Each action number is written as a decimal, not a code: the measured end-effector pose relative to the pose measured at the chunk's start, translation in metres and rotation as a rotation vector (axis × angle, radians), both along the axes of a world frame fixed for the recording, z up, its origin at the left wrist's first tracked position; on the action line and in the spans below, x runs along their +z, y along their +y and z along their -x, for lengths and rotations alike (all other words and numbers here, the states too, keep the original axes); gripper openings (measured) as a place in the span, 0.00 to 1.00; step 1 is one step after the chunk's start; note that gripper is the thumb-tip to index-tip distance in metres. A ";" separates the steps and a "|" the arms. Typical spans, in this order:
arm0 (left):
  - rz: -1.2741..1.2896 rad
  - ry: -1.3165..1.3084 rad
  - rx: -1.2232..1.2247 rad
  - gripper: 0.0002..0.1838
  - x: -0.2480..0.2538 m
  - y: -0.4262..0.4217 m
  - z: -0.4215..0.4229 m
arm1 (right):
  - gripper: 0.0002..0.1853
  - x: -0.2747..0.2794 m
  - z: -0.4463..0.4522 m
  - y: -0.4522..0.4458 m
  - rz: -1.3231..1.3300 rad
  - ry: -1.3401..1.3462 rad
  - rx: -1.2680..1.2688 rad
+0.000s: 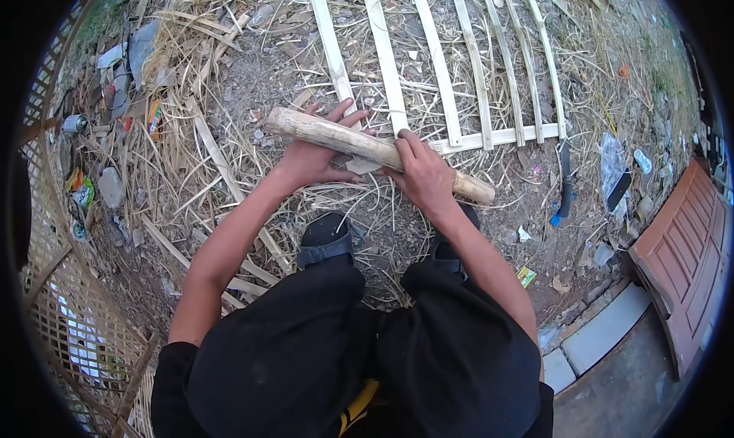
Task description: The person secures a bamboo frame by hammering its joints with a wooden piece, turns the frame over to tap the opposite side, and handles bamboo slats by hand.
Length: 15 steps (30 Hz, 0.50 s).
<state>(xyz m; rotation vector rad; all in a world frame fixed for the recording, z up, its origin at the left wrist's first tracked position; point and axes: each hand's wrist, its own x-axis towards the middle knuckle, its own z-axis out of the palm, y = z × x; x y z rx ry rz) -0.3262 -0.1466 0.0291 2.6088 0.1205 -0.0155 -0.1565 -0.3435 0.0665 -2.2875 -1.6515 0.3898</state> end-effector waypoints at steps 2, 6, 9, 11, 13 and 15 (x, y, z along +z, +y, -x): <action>-0.022 -0.012 0.002 0.54 0.003 -0.001 0.000 | 0.34 -0.002 0.002 -0.003 -0.027 -0.037 0.005; -0.009 -0.016 0.016 0.55 0.000 0.001 -0.001 | 0.34 -0.006 0.004 -0.006 -0.075 -0.092 -0.004; -0.049 0.014 0.034 0.57 0.002 -0.006 0.000 | 0.35 -0.010 0.004 -0.010 -0.080 -0.151 0.044; -0.075 0.000 0.047 0.57 -0.001 -0.007 0.000 | 0.35 -0.011 0.004 -0.010 -0.091 -0.140 0.038; -0.079 0.003 0.046 0.56 -0.004 -0.006 0.000 | 0.34 -0.013 0.005 -0.011 -0.085 -0.179 0.041; -0.081 -0.028 0.048 0.55 -0.007 -0.007 0.001 | 0.33 -0.015 0.004 -0.012 -0.095 -0.176 0.055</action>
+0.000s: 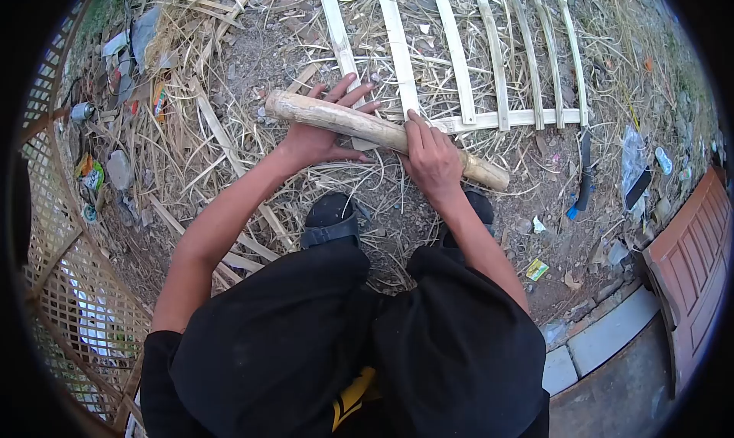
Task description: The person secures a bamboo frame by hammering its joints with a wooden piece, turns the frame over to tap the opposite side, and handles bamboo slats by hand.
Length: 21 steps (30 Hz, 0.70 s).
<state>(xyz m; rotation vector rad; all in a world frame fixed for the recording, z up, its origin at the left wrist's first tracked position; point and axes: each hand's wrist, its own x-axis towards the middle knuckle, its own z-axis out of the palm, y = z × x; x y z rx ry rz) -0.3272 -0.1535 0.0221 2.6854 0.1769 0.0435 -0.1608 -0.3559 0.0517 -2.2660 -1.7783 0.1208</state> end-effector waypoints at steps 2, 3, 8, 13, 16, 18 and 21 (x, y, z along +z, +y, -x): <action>-0.033 0.056 -0.022 0.54 0.004 0.002 -0.001 | 0.33 -0.002 0.000 0.001 -0.008 -0.014 0.006; -0.026 0.038 -0.019 0.53 0.002 0.000 -0.001 | 0.32 -0.003 -0.001 0.000 -0.023 -0.017 0.017; -0.054 0.049 -0.025 0.52 0.002 -0.001 0.000 | 0.31 -0.001 0.000 0.002 0.003 -0.038 0.010; -0.026 0.068 -0.011 0.56 0.005 0.000 0.000 | 0.30 0.020 -0.002 0.014 0.014 0.186 -0.087; 0.002 0.137 -0.019 0.60 0.008 0.000 0.005 | 0.27 0.045 -0.010 0.017 -0.021 0.281 -0.115; -0.027 0.163 -0.022 0.62 0.006 0.004 0.004 | 0.28 0.072 -0.016 0.013 0.034 0.415 -0.199; -0.081 0.022 -0.072 0.64 0.005 0.006 0.002 | 0.31 0.106 -0.029 -0.003 0.205 0.566 -0.289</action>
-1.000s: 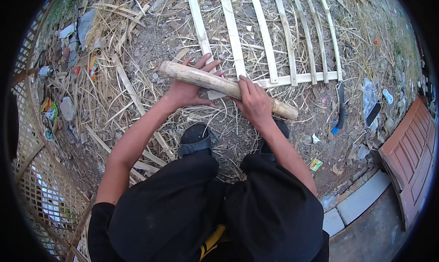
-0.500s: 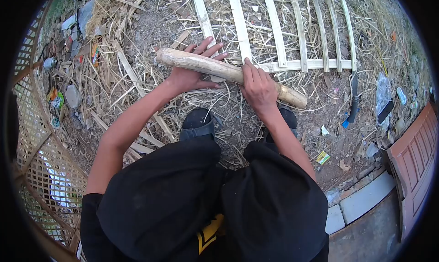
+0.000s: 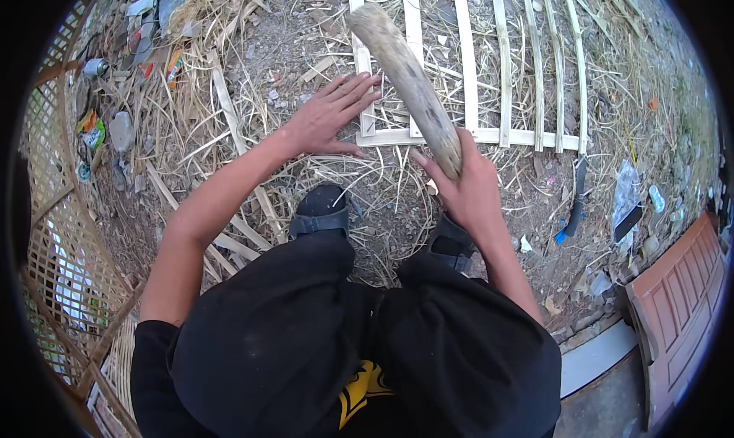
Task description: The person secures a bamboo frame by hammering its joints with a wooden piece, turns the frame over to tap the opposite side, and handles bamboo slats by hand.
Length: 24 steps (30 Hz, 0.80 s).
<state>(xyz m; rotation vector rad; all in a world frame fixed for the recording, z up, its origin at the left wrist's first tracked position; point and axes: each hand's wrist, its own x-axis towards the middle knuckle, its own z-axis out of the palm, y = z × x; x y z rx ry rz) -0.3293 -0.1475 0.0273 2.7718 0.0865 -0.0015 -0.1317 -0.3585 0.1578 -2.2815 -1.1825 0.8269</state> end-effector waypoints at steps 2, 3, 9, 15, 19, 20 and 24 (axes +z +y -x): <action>0.033 -0.028 0.020 0.65 -0.008 -0.002 0.002 | 0.32 0.006 -0.007 -0.025 0.114 0.107 -0.014; 0.067 -0.053 0.024 0.66 -0.013 -0.001 0.002 | 0.32 0.007 -0.005 -0.039 0.116 0.106 -0.014; 0.092 -0.006 0.039 0.68 -0.009 0.000 0.000 | 0.33 0.021 -0.007 -0.068 0.503 0.291 0.080; 0.106 -0.059 0.042 0.66 -0.006 0.000 0.001 | 0.26 0.023 -0.009 -0.054 0.079 0.425 -0.346; 0.041 -0.039 0.038 0.67 -0.005 0.002 0.000 | 0.24 0.003 -0.019 -0.062 0.473 0.168 0.200; 0.035 -0.033 0.047 0.67 -0.006 0.003 0.000 | 0.23 0.011 -0.024 -0.055 0.368 0.229 0.108; 0.017 0.007 0.051 0.67 -0.007 -0.003 0.004 | 0.20 0.042 -0.022 -0.036 0.114 0.401 -0.222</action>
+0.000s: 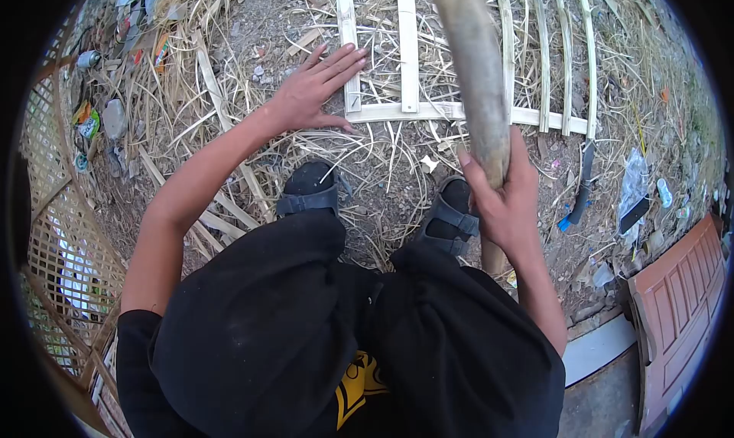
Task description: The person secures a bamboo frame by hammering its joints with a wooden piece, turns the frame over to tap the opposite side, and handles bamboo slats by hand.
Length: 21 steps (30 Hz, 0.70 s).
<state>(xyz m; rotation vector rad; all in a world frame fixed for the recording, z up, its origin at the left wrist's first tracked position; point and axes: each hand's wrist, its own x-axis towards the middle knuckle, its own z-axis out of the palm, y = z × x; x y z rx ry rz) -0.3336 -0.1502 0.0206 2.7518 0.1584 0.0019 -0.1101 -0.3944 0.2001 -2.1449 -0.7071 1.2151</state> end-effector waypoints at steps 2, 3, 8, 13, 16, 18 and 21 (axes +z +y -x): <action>-0.008 -0.006 0.010 0.66 0.000 0.000 -0.001 | 0.22 -0.006 0.006 -0.004 -0.141 0.035 -0.152; -0.010 -0.009 0.012 0.66 0.000 -0.002 0.000 | 0.22 -0.014 0.009 -0.012 -0.143 0.032 -0.150; -0.051 0.032 0.001 0.65 0.011 -0.002 -0.003 | 0.27 -0.037 0.024 -0.036 0.134 -0.061 0.250; 0.018 -0.018 -0.005 0.63 0.005 -0.009 -0.004 | 0.25 -0.039 0.034 -0.042 0.146 -0.106 0.179; 0.038 0.038 -0.009 0.63 0.005 -0.012 -0.005 | 0.23 -0.049 0.033 -0.043 0.160 -0.067 0.057; 0.056 0.014 -0.014 0.63 0.003 -0.012 -0.005 | 0.22 -0.048 0.034 -0.039 0.184 -0.060 0.029; 0.057 0.008 -0.022 0.62 0.005 -0.010 -0.007 | 0.21 -0.052 0.035 -0.034 0.232 -0.054 0.007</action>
